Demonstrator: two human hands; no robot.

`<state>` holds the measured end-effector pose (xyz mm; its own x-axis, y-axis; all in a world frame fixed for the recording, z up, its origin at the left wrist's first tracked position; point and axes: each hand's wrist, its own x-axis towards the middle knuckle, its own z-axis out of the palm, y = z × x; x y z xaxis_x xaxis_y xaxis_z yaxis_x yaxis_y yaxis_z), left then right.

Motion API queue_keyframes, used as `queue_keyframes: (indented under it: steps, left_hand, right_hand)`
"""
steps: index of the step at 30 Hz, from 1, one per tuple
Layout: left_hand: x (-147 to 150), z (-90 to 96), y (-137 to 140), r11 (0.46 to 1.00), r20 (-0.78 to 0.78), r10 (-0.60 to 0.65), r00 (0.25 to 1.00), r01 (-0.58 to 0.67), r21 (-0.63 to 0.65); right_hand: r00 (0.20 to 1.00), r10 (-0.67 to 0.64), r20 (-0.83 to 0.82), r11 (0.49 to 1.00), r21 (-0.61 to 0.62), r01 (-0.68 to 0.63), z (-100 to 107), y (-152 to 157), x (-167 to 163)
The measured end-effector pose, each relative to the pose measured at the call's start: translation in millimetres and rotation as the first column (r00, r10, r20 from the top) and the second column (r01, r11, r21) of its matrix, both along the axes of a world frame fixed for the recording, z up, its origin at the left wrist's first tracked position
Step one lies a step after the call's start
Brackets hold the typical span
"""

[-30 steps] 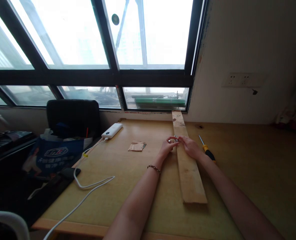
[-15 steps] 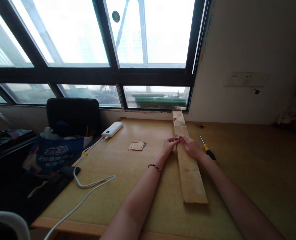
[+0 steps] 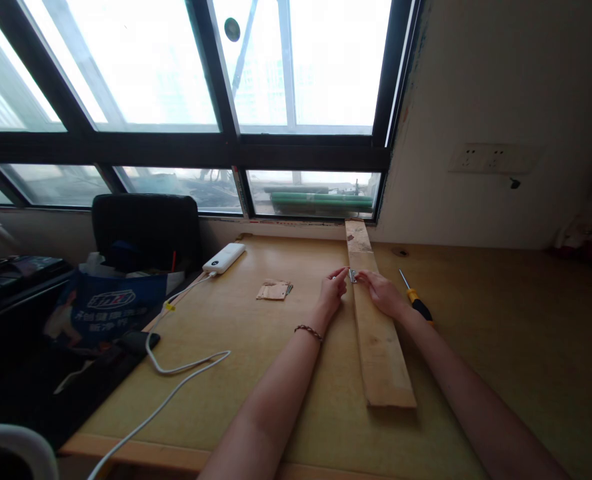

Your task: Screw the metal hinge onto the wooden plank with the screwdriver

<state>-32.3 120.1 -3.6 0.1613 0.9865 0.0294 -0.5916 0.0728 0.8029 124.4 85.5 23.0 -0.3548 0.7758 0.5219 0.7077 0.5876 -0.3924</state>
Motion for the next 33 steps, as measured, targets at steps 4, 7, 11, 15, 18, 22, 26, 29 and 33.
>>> queue_keyframes:
  steps: [4,7,11,15,18,22,26,29,33]
  left_hand:
    - [-5,-0.3,4,1.0,0.155,-0.027,0.988,0.028,-0.009]
    - [-9,-1.6,8,0.993,0.258,-0.059,0.964,0.083,-0.082]
    - [-11,-3.8,11,0.976,0.327,-0.04,0.944,0.107,-0.191]
    - [-9,-4.5,13,0.967,0.304,-0.039,0.952,0.112,-0.227]
    - [-7,-5.6,13,0.973,0.277,-0.005,0.961,0.068,-0.221]
    - [-3,-9.1,15,0.96,0.27,0.117,0.956,-0.039,-0.278]
    - [-1,-12.3,17,0.949,0.295,0.144,0.945,-0.047,-0.311]
    - [1,-13.9,20,0.959,0.337,0.118,0.934,-0.02,-0.282]
    - [2,-14.3,22,0.964,0.36,0.115,0.926,-0.016,-0.267]
  right_hand:
    - [1.0,-0.004,0.0,1.0,0.008,0.004,-1,1,1]
    - [1.0,-0.007,0.001,1.0,0.006,0.007,-2,1,1]
    - [1.0,0.0,-0.01,1.0,0.008,0.0,-2,1,1]
    - [1.0,-0.005,-0.014,1.0,0.005,0.005,-2,1,1]
    - [1.0,0.002,-0.014,1.0,-0.001,-0.002,-2,1,0]
    - [1.0,0.015,-0.017,1.0,-0.005,-0.016,-1,-1,0]
    - [1.0,0.008,-0.013,1.0,-0.007,-0.008,-1,0,0]
    - [1.0,0.014,-0.012,1.0,-0.006,-0.014,-1,0,0]
    - [0.999,0.029,-0.022,1.0,0.005,-0.029,0,-1,0]
